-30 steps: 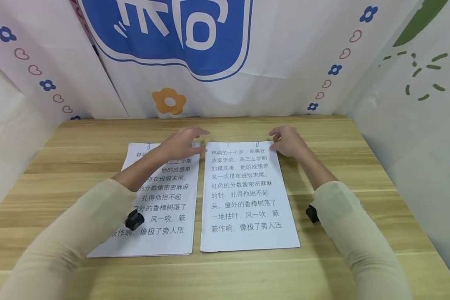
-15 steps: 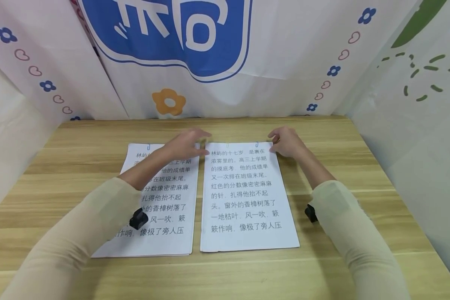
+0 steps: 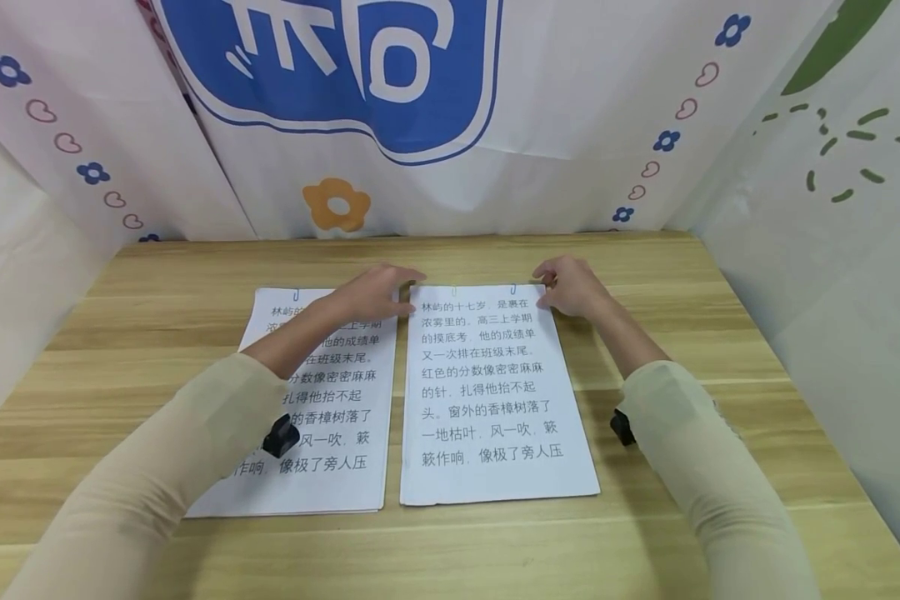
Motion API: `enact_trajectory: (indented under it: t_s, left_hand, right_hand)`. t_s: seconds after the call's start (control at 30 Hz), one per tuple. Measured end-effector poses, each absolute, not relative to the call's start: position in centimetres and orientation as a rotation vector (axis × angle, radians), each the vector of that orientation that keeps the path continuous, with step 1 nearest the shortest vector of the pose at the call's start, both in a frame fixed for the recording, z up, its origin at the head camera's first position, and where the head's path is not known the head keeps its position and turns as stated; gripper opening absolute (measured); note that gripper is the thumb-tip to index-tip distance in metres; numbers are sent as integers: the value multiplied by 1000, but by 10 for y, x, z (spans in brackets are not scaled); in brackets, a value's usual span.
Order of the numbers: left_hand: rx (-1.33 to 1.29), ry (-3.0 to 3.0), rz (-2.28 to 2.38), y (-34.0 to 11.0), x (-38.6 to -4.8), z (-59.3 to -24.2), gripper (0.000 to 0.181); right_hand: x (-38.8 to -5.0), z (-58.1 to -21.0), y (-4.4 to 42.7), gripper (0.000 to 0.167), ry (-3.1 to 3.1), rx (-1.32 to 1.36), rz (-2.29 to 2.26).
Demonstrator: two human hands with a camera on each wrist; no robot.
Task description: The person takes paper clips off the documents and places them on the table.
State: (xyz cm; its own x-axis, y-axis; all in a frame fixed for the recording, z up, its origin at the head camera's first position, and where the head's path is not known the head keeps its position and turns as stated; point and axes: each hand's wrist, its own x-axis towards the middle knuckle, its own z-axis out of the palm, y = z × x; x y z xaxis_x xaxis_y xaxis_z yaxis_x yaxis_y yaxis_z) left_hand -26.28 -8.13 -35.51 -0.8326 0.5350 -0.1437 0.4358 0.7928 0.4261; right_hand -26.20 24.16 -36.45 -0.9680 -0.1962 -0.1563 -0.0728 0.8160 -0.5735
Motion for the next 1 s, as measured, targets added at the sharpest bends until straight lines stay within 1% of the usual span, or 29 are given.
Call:
enact_trajectory:
  t_s: [0.47,0.73,1.0]
  left_hand:
    - [754,2713,578,-77,-267,-359,50]
    - [719,2784,608,-71,-266,-357,54]
    - [731,2839,636,-67,-268,-356,44]
  right_hand:
    - [-263,-367,240,49,2821,-233,-800]
    - [-263,-369,239,48,2826,-227,-791]
    - [-261,-370,240,47,2837,-236,-785]
